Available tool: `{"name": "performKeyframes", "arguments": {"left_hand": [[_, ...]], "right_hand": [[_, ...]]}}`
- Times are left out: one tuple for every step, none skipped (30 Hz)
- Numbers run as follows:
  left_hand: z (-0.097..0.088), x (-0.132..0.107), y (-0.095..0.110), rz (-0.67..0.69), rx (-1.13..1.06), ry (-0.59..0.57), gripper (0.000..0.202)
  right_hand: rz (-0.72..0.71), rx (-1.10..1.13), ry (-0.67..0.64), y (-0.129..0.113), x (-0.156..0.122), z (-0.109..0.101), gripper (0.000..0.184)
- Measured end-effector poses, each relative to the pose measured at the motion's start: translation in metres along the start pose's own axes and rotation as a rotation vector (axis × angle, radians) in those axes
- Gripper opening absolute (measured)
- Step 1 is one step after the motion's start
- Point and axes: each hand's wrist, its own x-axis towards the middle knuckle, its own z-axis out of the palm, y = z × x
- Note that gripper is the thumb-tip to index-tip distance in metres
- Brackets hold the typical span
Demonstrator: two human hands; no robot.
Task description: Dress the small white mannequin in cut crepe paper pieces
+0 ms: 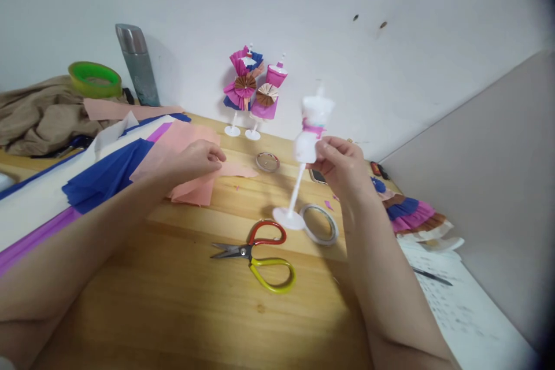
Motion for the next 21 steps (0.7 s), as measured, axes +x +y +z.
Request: {"name": "performKeyframes", "arguments": {"left_hand": [[-0.006, -0.001, 0.001, 0.006, 0.015, 0.005, 0.04], [-0.011, -0.002, 0.001, 0.003, 0.035, 0.014, 0.041], [-0.015, -0.001, 0.0, 0.006, 0.049, 0.032, 0.042], [-0.018, -0.001, -0.002, 0.009, 0.058, 0.049, 0.042], [-0.021, 0.0, -0.004, 0.016, 0.056, 0.062, 0.042], [-0.022, 0.001, -0.006, 0.03, 0.047, 0.07, 0.041], [-0.023, 0.002, -0.008, 0.05, 0.035, 0.072, 0.04], [-0.023, 0.002, -0.01, 0.071, 0.029, 0.073, 0.039], [-0.023, 0.003, -0.011, 0.092, 0.033, 0.075, 0.038], [-0.023, 0.003, -0.012, 0.106, 0.044, 0.074, 0.037], [-0.022, 0.002, -0.012, 0.108, 0.062, 0.072, 0.036], [-0.021, 0.002, -0.011, 0.103, 0.083, 0.066, 0.035], [-0.019, 0.002, -0.01, 0.097, 0.103, 0.053, 0.033], [-0.018, 0.002, -0.009, 0.094, 0.119, 0.038, 0.032], [-0.016, 0.001, -0.008, 0.099, 0.129, 0.025, 0.032], [-0.015, 0.001, -0.007, 0.111, 0.134, 0.015, 0.032], [-0.013, 0.001, -0.005, 0.128, 0.133, 0.006, 0.032], [-0.012, 0.0, -0.004, 0.141, 0.13, -0.002, 0.032], [-0.011, 0.0, -0.002, 0.148, 0.126, -0.007, 0.032], [-0.01, -0.001, -0.001, 0.151, 0.127, -0.01, 0.032], [-0.009, -0.002, 0.0, 0.152, 0.132, -0.012, 0.032]], "right_hand": [[-0.083, 0.021, 0.051, 0.0, -0.001, 0.003, 0.035], [-0.151, 0.035, 0.092, 0.001, -0.002, 0.007, 0.036], [-0.197, 0.041, 0.121, 0.003, -0.002, 0.011, 0.037], [-0.219, 0.036, 0.136, 0.006, -0.003, 0.016, 0.039], [-0.221, 0.024, 0.136, 0.009, -0.003, 0.02, 0.042], [-0.207, 0.006, 0.12, 0.014, -0.003, 0.024, 0.044], [-0.18, -0.014, 0.095, 0.018, -0.003, 0.027, 0.046], [-0.151, -0.031, 0.066, 0.022, -0.003, 0.03, 0.047], [-0.125, -0.043, 0.039, 0.026, -0.004, 0.033, 0.046], [-0.108, -0.049, 0.017, 0.029, -0.005, 0.036, 0.046], [-0.101, -0.05, 0.002, 0.031, -0.006, 0.039, 0.045], [-0.106, -0.049, -0.006, 0.033, -0.007, 0.042, 0.045], [-0.124, -0.047, -0.007, 0.034, -0.01, 0.046, 0.045], [-0.146, -0.05, -0.003, 0.035, -0.012, 0.05, 0.046], [-0.169, -0.054, 0.004, 0.035, -0.016, 0.055, 0.047], [-0.192, -0.057, 0.012, 0.036, -0.019, 0.059, 0.046], [-0.211, -0.057, 0.019, 0.036, -0.022, 0.064, 0.045], [-0.231, -0.055, 0.024, 0.037, -0.025, 0.068, 0.044], [-0.249, -0.061, 0.027, 0.038, -0.028, 0.071, 0.042], [-0.263, -0.073, 0.028, 0.039, -0.03, 0.074, 0.041], [-0.273, -0.087, 0.029, 0.04, -0.031, 0.076, 0.04]]}}
